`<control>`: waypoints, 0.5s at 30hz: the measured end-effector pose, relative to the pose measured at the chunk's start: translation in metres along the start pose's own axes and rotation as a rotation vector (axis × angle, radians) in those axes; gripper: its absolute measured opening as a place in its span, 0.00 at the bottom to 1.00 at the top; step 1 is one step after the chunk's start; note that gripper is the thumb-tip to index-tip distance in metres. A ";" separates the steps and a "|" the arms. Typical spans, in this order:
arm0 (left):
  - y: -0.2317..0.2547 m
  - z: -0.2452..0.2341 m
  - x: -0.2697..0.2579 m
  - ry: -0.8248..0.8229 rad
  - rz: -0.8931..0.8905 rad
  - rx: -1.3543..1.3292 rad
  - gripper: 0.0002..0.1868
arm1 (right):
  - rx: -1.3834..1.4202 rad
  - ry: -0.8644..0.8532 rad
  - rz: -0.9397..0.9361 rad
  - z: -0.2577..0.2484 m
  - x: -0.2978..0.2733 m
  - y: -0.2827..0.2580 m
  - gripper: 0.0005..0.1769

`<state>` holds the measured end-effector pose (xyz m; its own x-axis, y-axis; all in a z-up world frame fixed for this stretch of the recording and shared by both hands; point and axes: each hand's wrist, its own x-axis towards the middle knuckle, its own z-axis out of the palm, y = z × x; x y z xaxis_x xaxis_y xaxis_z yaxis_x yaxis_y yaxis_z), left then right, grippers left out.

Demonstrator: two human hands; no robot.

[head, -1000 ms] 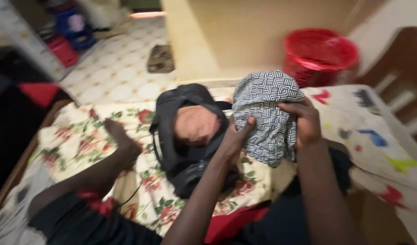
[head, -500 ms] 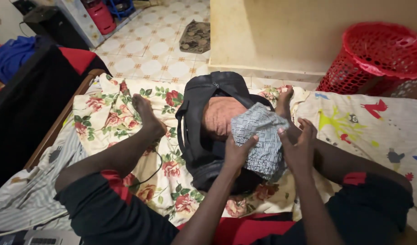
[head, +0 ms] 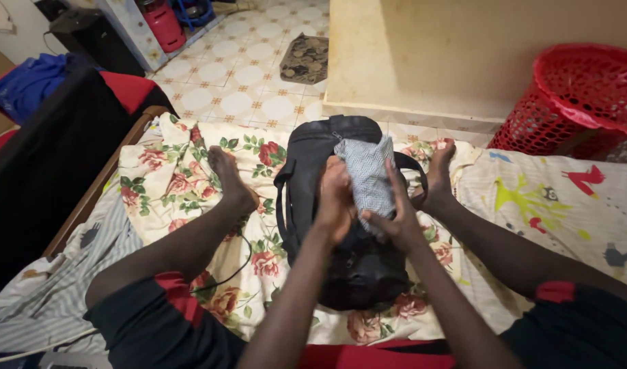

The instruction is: The recorder is folding clothes and packing them into a black duffel bag on a bed.

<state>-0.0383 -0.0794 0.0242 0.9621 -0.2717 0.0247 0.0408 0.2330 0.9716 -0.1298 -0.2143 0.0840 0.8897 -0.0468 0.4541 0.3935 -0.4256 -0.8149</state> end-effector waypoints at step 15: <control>-0.023 -0.088 0.153 0.034 0.440 1.062 0.25 | -0.387 0.513 -0.145 0.030 0.123 0.021 0.45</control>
<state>0.1312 -0.0443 -0.0147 0.8441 -0.3331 0.4202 -0.5329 -0.6078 0.5887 -0.0045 -0.2018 0.1116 0.5733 -0.3486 0.7415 0.3042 -0.7498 -0.5876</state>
